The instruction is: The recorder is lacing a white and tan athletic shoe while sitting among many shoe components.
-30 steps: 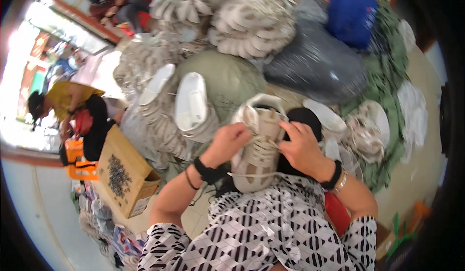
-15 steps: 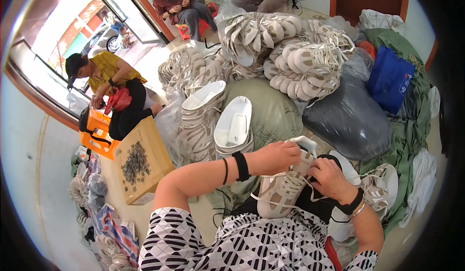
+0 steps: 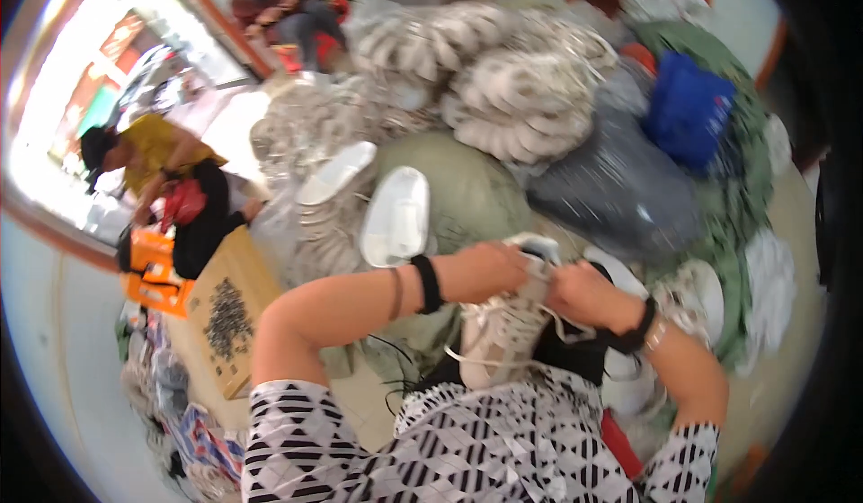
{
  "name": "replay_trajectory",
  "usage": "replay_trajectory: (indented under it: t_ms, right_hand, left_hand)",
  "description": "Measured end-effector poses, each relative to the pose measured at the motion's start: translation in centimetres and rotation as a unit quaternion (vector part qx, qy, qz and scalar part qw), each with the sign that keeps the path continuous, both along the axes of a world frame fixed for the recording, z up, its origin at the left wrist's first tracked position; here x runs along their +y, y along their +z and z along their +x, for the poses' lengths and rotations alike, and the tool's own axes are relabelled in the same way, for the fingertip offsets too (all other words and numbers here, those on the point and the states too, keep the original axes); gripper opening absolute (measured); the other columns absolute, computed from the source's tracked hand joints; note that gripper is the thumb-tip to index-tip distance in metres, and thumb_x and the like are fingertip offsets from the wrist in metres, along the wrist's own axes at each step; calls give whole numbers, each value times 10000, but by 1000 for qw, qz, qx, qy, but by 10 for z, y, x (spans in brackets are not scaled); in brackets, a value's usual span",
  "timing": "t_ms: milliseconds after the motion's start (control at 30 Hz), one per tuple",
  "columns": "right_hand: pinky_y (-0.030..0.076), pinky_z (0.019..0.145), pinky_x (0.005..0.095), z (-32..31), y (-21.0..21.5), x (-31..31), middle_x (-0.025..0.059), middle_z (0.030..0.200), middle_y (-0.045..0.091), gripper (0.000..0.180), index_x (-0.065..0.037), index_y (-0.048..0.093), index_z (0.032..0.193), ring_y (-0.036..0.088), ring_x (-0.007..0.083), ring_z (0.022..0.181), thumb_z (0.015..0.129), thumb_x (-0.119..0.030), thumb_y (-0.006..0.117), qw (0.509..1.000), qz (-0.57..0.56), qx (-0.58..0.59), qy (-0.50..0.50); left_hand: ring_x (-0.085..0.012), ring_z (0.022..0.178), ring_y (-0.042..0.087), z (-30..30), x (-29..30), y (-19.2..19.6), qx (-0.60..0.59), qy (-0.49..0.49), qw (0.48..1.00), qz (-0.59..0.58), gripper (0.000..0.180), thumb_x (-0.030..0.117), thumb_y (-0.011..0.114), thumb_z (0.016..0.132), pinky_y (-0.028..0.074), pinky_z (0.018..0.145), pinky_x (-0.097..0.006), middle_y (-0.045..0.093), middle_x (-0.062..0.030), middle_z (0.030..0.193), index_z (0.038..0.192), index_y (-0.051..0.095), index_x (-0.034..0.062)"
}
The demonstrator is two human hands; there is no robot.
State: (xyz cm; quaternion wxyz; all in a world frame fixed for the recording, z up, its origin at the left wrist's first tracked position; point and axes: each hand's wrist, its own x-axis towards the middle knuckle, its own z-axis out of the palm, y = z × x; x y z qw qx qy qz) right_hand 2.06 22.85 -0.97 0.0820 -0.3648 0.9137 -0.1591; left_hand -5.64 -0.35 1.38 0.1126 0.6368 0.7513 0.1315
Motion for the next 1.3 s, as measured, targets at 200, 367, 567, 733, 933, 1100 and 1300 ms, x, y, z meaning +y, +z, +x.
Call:
replay_trajectory:
  t_ms: [200, 367, 567, 733, 933, 1100, 1300]
  right_hand:
    - [408, 692, 417, 11, 1, -29, 115, 896, 623, 79, -43, 672, 742, 622, 282, 816, 716, -84, 610, 994, 58, 30, -90]
    - [414, 680, 397, 17, -13, -25, 110, 905, 620, 100, -28, 665, 754, 612, 290, 809, 752, -83, 582, 986, -9, 7, -167]
    - [471, 618, 255, -13, 27, 16, 124, 891, 663, 143, -58, 549, 914, 566, 101, 677, 965, -165, 469, 497, -727, -320, -351]
    - [456, 497, 384, 3, 9, 26, 140, 760, 664, 142, -31, 527, 919, 600, 208, 539, 931, -169, 493, 883, -328, -200, -269]
    - [433, 513, 244, -1, 33, 18, -1, 652, 574, 151, -38, 608, 937, 566, 97, 534, 872, -174, 596, 856, -278, -393, -187]
    - [292, 434, 126, -13, 133, 88, -40, 780, 478, 340, 11, 541, 1203, 374, -2, 581, 925, -182, 567, 652, -687, -306, -95]
    - [411, 419, 160, 41, 187, 151, 27, 674, 600, 351, -48, 639, 1086, 480, 73, 410, 970, -355, 516, 597, -783, -172, 14]
  left_hand:
    - [-310, 860, 580, 9, -6, -3, -160, 158, 972, 64, 329, -54, 586, 598, 474, 776, -388, 620, -85, 852, 893, 611, 90]
    - [-250, 801, 567, 12, 7, -9, -232, 192, 950, 81, 242, 18, 661, 680, 460, 742, -373, 603, -35, 776, 902, 648, 111]
    - [-249, 841, 503, 35, 21, -14, -76, 162, 982, 55, 205, 203, 733, 713, 385, 888, -424, 557, 3, 732, 915, 708, 229]
    - [-243, 850, 492, 44, 26, -30, -18, 182, 978, 105, 131, 268, 769, 676, 348, 955, -456, 545, 29, 725, 796, 723, 239]
    - [-259, 863, 477, 35, 24, -10, -109, 112, 987, 23, 102, 331, 772, 680, 273, 1032, -490, 540, 26, 710, 698, 725, 242]
    - [-269, 858, 472, 45, 32, -11, -49, 140, 989, 18, 111, 348, 752, 704, 277, 996, -504, 553, 9, 716, 692, 732, 239]
    - [-281, 894, 492, 48, 34, -16, -101, 193, 973, 69, 123, 207, 691, 771, 317, 971, -451, 577, -8, 753, 889, 721, 186]
